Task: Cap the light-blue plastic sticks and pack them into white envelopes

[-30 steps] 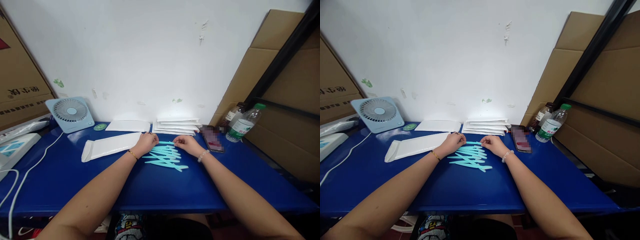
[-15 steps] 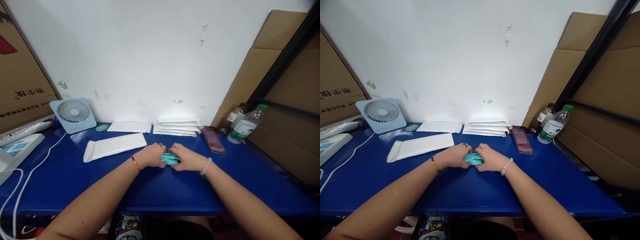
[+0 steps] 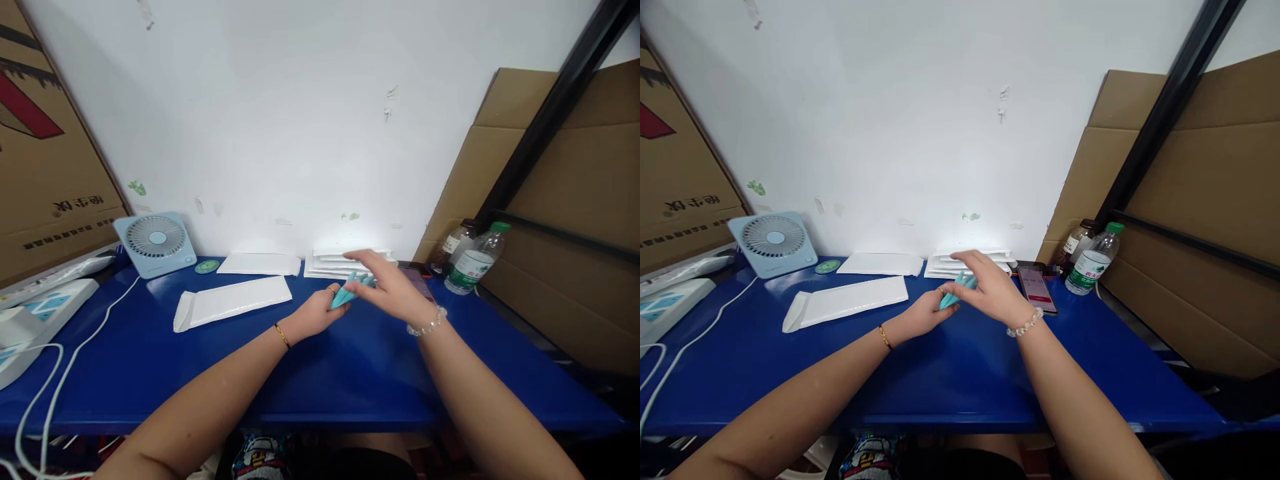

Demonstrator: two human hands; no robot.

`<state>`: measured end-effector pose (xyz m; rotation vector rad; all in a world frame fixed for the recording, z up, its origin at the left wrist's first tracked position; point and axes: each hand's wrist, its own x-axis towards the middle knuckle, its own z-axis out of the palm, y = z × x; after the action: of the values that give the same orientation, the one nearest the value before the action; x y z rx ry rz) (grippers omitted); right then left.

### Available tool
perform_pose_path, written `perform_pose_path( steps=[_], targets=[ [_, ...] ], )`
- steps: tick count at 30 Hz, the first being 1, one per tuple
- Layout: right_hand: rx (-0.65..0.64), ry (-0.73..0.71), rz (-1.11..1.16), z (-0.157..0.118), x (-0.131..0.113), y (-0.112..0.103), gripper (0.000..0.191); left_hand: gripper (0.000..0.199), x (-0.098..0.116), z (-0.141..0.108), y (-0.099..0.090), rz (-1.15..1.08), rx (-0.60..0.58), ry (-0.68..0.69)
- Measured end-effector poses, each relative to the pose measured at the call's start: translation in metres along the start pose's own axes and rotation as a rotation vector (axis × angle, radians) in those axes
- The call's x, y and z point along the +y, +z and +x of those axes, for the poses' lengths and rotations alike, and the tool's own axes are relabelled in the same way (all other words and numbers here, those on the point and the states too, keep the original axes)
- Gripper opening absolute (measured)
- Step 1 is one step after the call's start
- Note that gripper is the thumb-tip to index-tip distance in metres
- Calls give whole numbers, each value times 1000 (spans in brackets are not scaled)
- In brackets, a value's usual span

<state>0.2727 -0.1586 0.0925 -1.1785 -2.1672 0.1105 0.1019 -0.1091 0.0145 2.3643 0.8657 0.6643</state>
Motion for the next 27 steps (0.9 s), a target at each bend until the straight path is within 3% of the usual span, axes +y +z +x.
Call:
perform_pose_path(
  steps=[2,5,8,10,13,15,17,18,20,23,26,27],
  targets=[
    [22,-19,47,8,-14,-5,35,29,7,3,6,-200,50,-47],
    [-58,-52,149,11,-22,8,35,32,11,2,14,-420,3,-97],
    [-13,41,465,-1,-15,28,63,31,11,-8,17,-621,-51,-113],
    [-30,99,721,-12,-9,39,78,32,11,-16,17,-755,-160,-157],
    [-295,151,930,-27,-11,52,49,35,14,-26,17,-772,-437,-237],
    [-314,185,979,-33,-15,56,34,36,15,-28,14,-669,-498,-201],
    [-164,223,992,-35,-15,57,30,43,10,-28,2,-535,-427,-70],
    [-69,243,989,-36,-11,56,30,55,4,-27,-9,-446,-389,5],
    [114,291,990,-36,1,57,31,59,-16,-27,-37,-266,-222,-24],
    [240,384,994,-38,24,62,32,57,-58,-31,-88,96,126,-306],
    [199,438,1002,-40,37,70,32,55,-93,-42,-126,185,243,-698],
    [204,437,1021,-40,38,71,31,54,-100,-46,-134,185,243,-736]
  ],
)
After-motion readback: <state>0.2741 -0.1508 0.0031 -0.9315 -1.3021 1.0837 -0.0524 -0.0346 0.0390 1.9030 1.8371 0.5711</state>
